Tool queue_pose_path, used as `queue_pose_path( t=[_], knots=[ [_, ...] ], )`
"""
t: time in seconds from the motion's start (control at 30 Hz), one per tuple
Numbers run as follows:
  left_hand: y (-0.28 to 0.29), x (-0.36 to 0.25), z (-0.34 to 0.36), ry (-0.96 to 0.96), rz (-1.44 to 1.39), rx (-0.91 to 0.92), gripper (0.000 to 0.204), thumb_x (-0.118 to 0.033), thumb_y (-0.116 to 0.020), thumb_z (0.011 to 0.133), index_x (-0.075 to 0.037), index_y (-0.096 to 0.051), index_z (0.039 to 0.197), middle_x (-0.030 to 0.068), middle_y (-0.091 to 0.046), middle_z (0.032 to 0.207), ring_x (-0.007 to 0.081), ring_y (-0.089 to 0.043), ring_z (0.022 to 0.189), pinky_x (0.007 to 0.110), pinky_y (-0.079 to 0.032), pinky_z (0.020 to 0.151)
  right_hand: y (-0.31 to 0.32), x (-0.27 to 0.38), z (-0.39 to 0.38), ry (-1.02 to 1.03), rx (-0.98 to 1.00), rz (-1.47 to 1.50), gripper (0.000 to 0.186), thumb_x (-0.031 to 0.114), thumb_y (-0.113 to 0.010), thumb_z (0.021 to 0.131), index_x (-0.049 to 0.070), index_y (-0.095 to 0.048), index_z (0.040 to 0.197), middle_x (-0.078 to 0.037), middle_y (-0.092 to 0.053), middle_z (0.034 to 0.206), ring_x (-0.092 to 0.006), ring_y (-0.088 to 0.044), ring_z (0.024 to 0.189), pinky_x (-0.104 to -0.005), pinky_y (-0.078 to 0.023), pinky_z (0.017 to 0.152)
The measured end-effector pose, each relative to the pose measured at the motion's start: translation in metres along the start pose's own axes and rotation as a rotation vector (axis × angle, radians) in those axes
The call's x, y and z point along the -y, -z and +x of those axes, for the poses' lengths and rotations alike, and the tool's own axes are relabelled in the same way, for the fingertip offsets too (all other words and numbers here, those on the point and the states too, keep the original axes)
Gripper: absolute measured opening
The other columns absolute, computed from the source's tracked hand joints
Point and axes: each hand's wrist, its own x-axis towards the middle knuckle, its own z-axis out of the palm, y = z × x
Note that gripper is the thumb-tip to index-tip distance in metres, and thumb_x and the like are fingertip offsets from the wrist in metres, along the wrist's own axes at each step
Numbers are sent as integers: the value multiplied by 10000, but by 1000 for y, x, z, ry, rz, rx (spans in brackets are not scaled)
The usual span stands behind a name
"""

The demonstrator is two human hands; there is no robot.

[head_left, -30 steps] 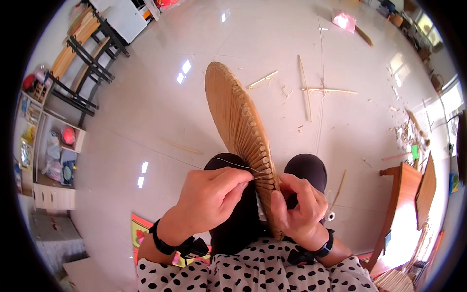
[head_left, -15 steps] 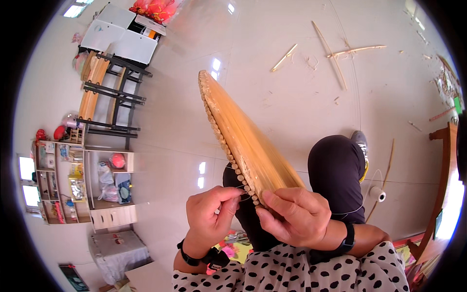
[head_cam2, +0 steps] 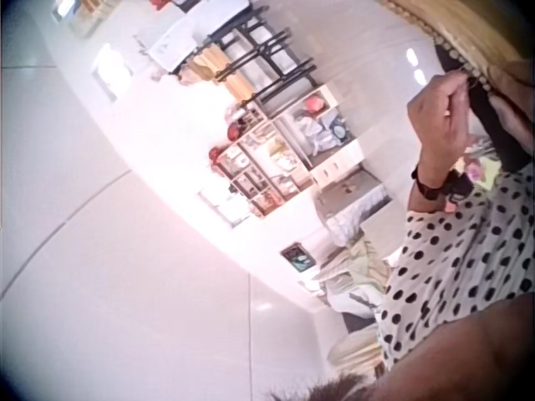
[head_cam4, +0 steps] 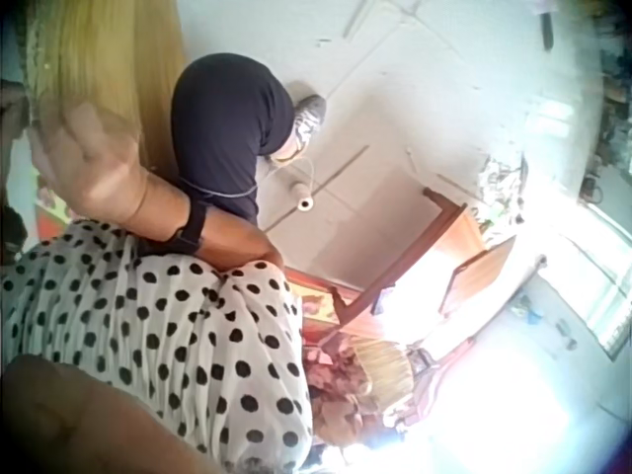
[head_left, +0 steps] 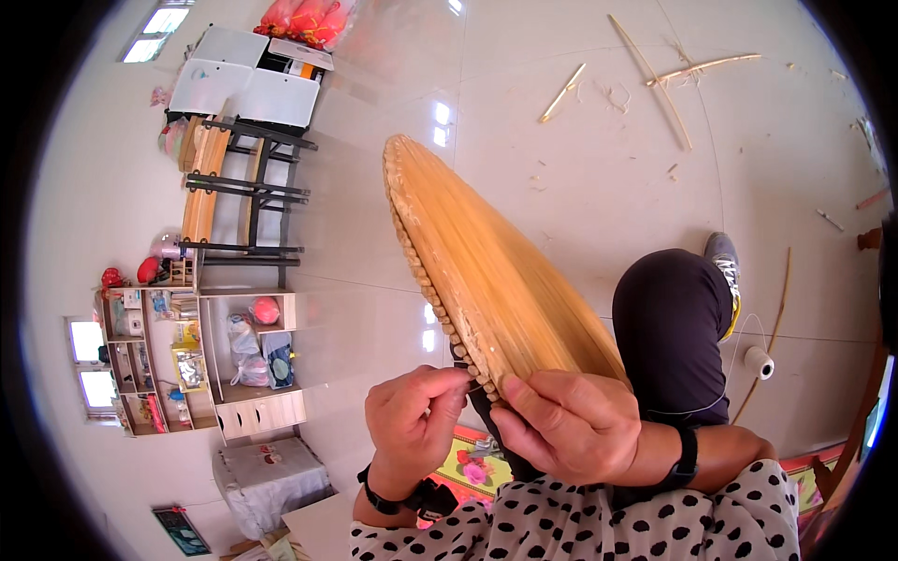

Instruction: The person sits on the floor and sews the edge of a large woven mat using a needle and thread. They repeatedly pass the needle through the mat's edge, pull the thread, and adjust the mat's position to continue stitching.

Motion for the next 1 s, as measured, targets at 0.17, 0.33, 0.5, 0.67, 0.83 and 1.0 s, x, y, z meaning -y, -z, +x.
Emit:
queue_pose_path(
  t=[0.17,0.33,0.5,0.67,0.83,1.0],
  knots=[
    [-3,0,-1,17,-14,-7,77,58,-635,847,-3,-617,890,102,-636,665,174,-616,543,249,-447,468,-1,0,-2,8,4,11,327,74,-822,679,-49,-702,957,-100,-625,824,-188,-618,571,-273,-507,474],
    [-3,-4,-3,38,-1,-9,85,59,-630,846,-5,-609,898,102,-638,668,169,-621,547,246,-448,472,-5,0,-5,40,-18,6,325,62,-817,681,-67,-695,953,-98,-618,821,-193,-628,600,-271,-523,489],
    [-1,-2,-12,68,6,-40,85,54,-631,839,-5,-604,895,105,-651,687,172,-628,550,240,-444,473,-9,2,-9,64,-6,26,318,52,-815,680,-78,-688,941,-97,-603,814,-192,-621,594,-271,-522,487],
    [2,-6,-13,79,81,-35,100,55,-648,823,-9,-603,885,105,-660,696,175,-628,547,242,-441,474,-13,1,-11,49,-10,52,310,50,-812,676,-72,-684,930,-93,-599,809,-187,-608,575,-266,-510,474],
    [9,-4,-14,80,130,-3,109,52,-666,812,-13,-607,876,106,-662,698,178,-618,534,250,-434,471,-13,4,-10,17,23,43,300,55,-808,679,-61,-685,927,-90,-602,799,-190,-610,576,-268,-511,478],
    [6,-4,-12,85,83,-15,99,49,-666,816,-17,-610,864,105,-658,693,176,-613,533,249,-428,469,-14,1,-9,-5,-34,47,300,80,-776,704,-49,-679,958,-52,-576,766,-157,-542,541,-260,-457,447]
  ],
)
